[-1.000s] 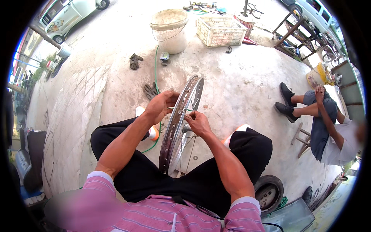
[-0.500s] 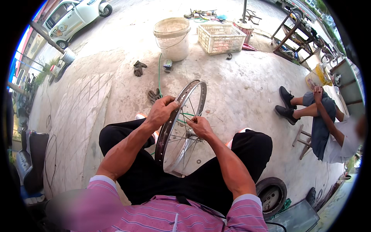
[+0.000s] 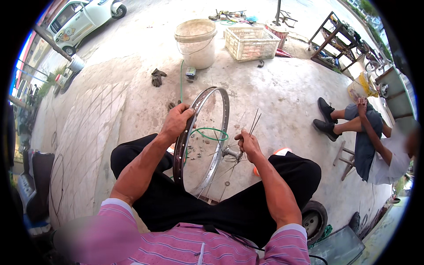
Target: The person threads and secures spokes into a bicycle rim while seated, rotating the rim to access different holes. The person handles the rim and spokes by hand, occasionally adjusting the rim's orientation.
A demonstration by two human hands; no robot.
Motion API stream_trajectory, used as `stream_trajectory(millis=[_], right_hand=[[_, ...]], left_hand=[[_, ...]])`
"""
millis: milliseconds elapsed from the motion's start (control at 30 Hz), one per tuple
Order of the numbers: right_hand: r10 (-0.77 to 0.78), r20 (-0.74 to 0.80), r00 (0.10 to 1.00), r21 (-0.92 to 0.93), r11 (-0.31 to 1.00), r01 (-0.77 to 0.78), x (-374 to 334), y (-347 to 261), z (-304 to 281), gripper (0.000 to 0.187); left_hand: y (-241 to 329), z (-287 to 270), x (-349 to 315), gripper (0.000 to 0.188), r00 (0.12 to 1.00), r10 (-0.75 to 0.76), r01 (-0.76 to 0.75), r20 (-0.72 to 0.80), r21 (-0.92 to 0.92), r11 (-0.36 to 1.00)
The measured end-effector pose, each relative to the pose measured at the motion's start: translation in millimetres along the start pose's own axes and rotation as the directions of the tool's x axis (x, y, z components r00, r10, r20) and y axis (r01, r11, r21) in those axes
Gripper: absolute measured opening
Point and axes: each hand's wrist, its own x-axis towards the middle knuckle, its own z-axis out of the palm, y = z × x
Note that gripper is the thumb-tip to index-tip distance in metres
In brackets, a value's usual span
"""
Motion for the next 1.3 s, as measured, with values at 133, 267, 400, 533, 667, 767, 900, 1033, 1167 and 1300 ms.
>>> stream_trajectory(millis=[133, 267, 400, 533, 667, 767, 900, 1033, 1167, 1300], right_hand=[[-0.045, -0.073, 0.996, 0.179, 0.982, 0.057, -23.1, -39.0, -5.9, 0.047], [-0.056, -0.098, 0.994, 0.406, 0.909, 0.091, -31.1, -69.0, -30.4, 0.044], [-0.052, -0.137, 0.989, 0.492, 0.863, 0.114, -33.7, -100.2, -70.5, 0.043], [-0.101, -0.157, 0.982, 0.493, 0.854, 0.166, -46.6, -136.7, -95.8, 0.043], [-0.174, -0.208, 0.963, 0.591, 0.762, 0.266, -41.3, -137.5, -118.8, 0.043], [-0.179, -0.301, 0.937, 0.612, 0.717, 0.333, -34.0, -130.2, -118.9, 0.044], [-0.156, -0.292, 0.943, 0.634, 0.707, 0.314, -34.5, -133.9, -110.4, 0.044], [-0.167, -0.267, 0.949, 0.656, 0.689, 0.307, -40.4, -141.3, -110.6, 0.044], [-0.179, -0.23, 0.957, 0.672, 0.682, 0.289, -44.1, -147.7, -109.3, 0.044], [-0.158, -0.175, 0.972, 0.705, 0.669, 0.236, -43.1, -148.1, -114.0, 0.043]], left_hand=[[-2.6, 1.1, -4.2, 0.022, 0.999, 0.015, -0.014, 0.03, -0.019, 1.0], [-7.9, 6.8, -3.4, 0.022, 0.997, 0.06, -0.062, 0.057, 0.036, 0.997], [-4.6, 14.6, -3.8, 0.025, 0.991, 0.121, -0.126, 0.058, 0.102, 0.987], [4.4, 22.2, -12.3, 0.035, 0.955, 0.297, -0.282, -0.02, 0.256, 0.925], [-5.8, 14.7, -8.9, 0.038, 0.947, 0.319, -0.303, -0.018, 0.267, 0.915], [-17.8, -2.5, -7.7, 0.036, 0.947, 0.309, -0.278, -0.084, 0.268, 0.923], [-23.4, -17.8, -30.2, 0.034, 0.957, 0.181, -0.131, -0.229, 0.219, 0.967], [-41.0, -34.3, -51.3, 0.034, 0.935, 0.201, -0.101, -0.293, 0.323, 0.941], [-32.3, -44.1, -76.6, 0.03, 0.87, 0.383, -0.059, -0.312, 0.703, 0.708], [-43.4, -64.3, -79.2, 0.026, 0.832, 0.465, -0.062, -0.304, 0.781, 0.621]])
